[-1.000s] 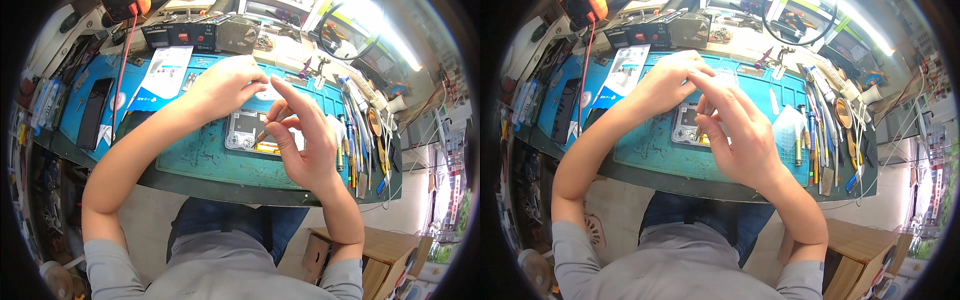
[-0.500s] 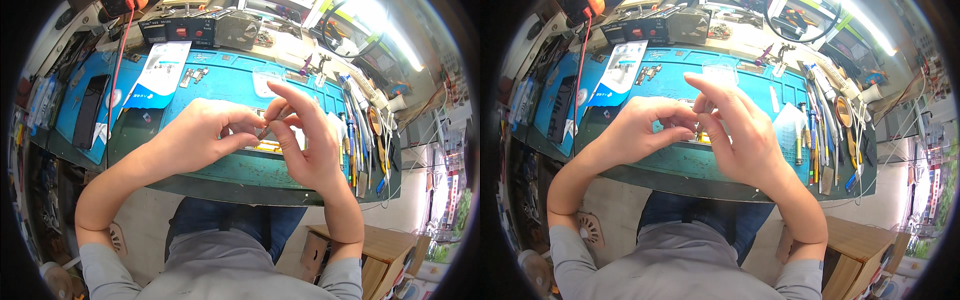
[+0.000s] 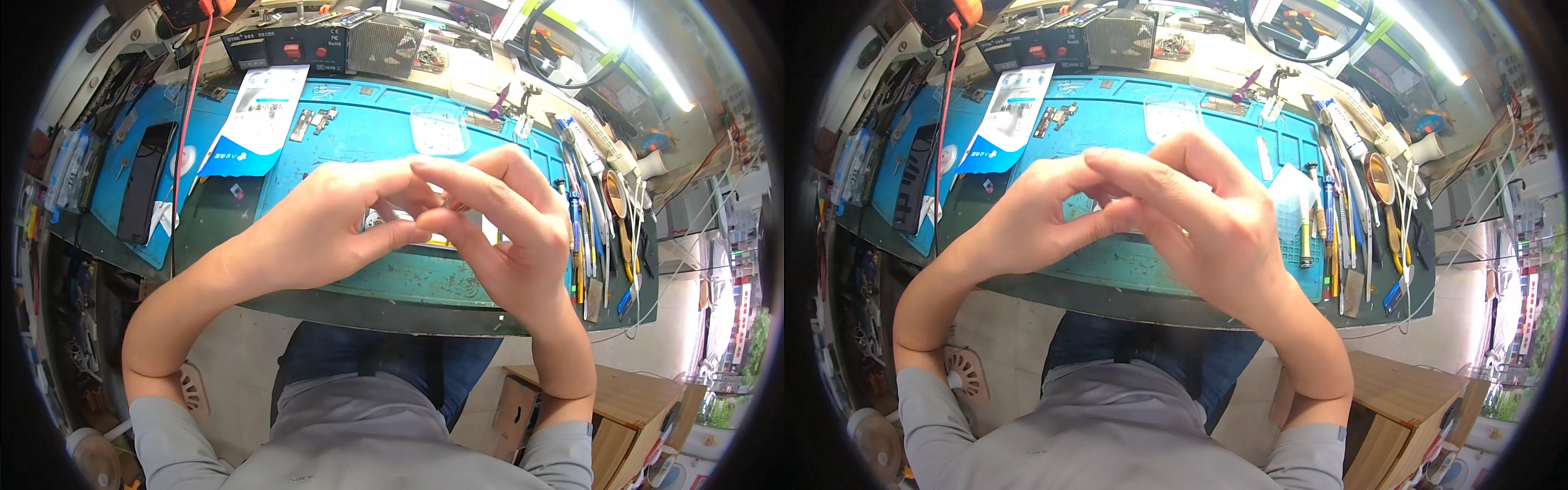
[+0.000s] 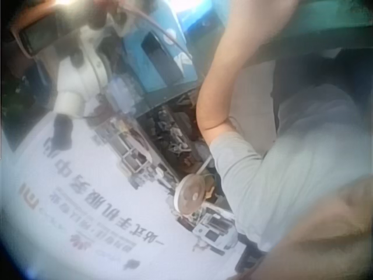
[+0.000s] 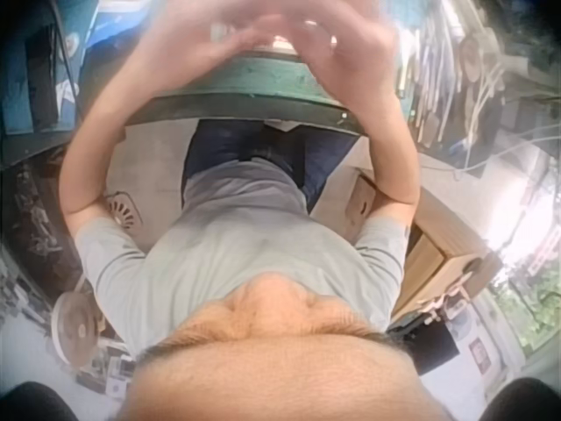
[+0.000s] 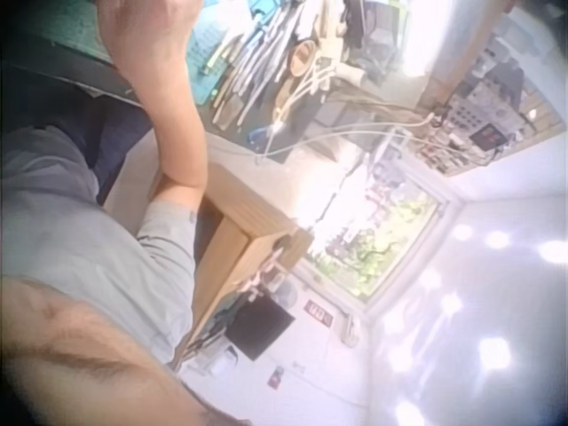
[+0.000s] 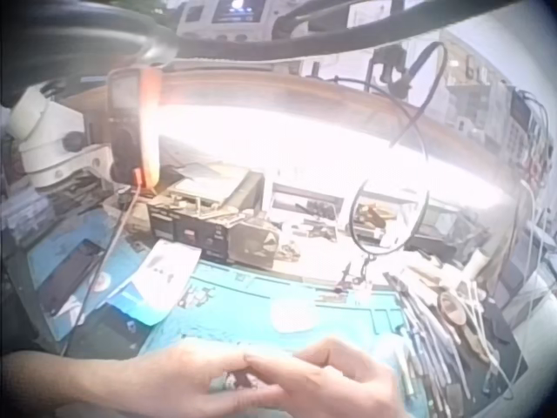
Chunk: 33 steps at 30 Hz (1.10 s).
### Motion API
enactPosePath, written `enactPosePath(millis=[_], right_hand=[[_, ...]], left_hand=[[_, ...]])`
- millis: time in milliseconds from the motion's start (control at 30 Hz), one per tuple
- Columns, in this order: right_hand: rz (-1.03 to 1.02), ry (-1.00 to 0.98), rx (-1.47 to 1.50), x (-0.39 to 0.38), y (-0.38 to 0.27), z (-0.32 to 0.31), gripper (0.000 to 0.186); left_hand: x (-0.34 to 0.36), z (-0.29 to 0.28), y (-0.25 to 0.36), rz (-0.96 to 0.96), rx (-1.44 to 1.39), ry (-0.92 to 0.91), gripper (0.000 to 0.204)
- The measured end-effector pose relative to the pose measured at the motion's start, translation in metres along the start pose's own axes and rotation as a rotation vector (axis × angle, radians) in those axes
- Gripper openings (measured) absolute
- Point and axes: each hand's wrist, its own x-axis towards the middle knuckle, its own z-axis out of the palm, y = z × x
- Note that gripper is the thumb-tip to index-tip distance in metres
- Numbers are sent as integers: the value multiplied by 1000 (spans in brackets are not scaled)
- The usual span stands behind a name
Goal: The person disassembles a smartphone, removes the back cover, and detaches internal components including the battery and display assembly. They then retrieve a new screen from a box and prepare to install it.
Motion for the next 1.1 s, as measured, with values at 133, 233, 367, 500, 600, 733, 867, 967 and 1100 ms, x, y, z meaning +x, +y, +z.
enactPosePath(millis=[133,233,367,500,600,733,867,967,1100], right_hand=[[39,-26,83,1,1,-1,38],[103,10,112,-3,-3,8,38],[31,19,23,2,1,3,42],[115,-7,114,-2,2,3,44],[4,31,110,3,2,4,42],[32,-20,28,-2,0,0,40],[89,8,130,-2,1,3,41],[102,74,166,-1,-7,8,42],[59,-19,12,-4,-5,-2,42]], left_hand=[[4,10,-5,-52,-123,60,51],[9,9,0,-93,22,59,58],[10,13,-3,-90,83,29,63],[8,16,-1,-78,-175,70,52],[11,4,6,-180,-81,-6,52],[12,6,0,-60,129,-17,49],[7,7,-3,-40,-46,17,54],[9,-1,6,-88,99,-41,60],[13,5,7,-14,129,7,52]])
